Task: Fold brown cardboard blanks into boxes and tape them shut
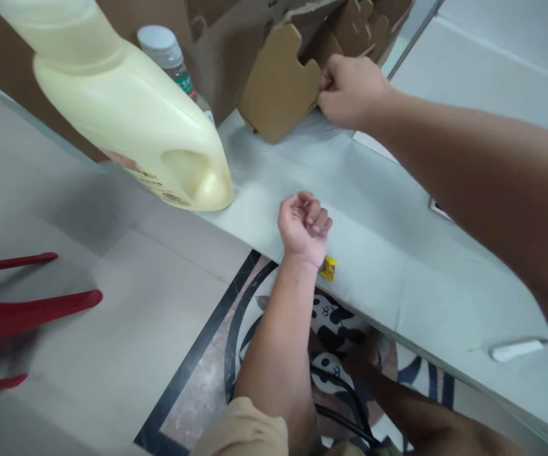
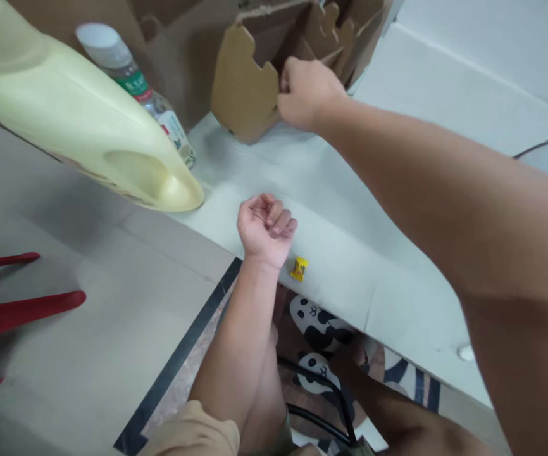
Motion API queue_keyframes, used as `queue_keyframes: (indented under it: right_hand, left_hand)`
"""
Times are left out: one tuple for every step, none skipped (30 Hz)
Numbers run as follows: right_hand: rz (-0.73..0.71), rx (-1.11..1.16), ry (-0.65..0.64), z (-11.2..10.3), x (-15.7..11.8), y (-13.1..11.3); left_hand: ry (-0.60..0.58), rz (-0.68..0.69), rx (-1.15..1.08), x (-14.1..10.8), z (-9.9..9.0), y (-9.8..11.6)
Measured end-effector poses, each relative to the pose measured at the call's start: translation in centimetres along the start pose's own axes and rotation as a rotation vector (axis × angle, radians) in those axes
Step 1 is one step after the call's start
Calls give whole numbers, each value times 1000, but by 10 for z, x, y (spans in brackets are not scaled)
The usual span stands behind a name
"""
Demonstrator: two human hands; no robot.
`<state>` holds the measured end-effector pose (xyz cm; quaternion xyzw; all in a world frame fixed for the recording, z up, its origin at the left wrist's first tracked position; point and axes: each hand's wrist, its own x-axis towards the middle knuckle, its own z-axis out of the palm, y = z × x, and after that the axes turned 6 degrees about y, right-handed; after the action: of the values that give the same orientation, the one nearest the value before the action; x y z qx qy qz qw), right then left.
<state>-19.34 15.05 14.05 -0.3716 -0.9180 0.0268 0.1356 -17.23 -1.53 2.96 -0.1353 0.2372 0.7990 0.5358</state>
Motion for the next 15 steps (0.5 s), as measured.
queue_keyframes:
  right_hand:
    - [31, -21, 19, -7, -14, 13]
    - [69, -39, 35, -14, -30, 27]
    - [112, -51, 49, -22, -48, 43]
    - [161, -39, 67, -30, -69, 61]
    - [201, -14, 86, -37, -94, 78]
    - [231, 36, 114, -43, -121, 96]
    - [258, 204, 187, -49, -151, 112]
    - [261, 305, 291, -53, -183, 127]
    - [224, 326, 385, -55, -216, 140]
    - [227, 376, 522, -56, -250, 151]
    - [281, 425, 646, -55, -282, 158]
    - [341, 414, 747, -53, -313, 164]
    - [406, 418, 783, -50, -340, 167]
    - [503, 477, 807, -46, -364, 169]
    - [607, 529, 801, -41, -383, 170]
  left_hand:
    - [78, 116, 29, 0, -1, 0]
    - [175, 278, 62, 0, -2, -1]
    - [272, 462, 100, -1, -4, -3]
    - [350, 642, 143, 0, -6, -4]
    - [395, 793, 190, 0, -8, -7]
    - [399, 895, 248, 0, -9, -10]
    - [365, 947, 315, 0, -10, -14]
    - [310, 967, 385, 0, -10, -20]
    - [234, 972, 459, 0, -10, -26]
    - [131, 963, 536, 0, -8, -34]
    - [1, 940, 607, -1, -5, -42]
    - [-153, 900, 663, -3, -1, -52]
    - [-310, 841, 700, -7, 4, -64]
    - [-453, 769, 713, -10, 9, -75]
    - [-568, 692, 707, -15, 15, -88]
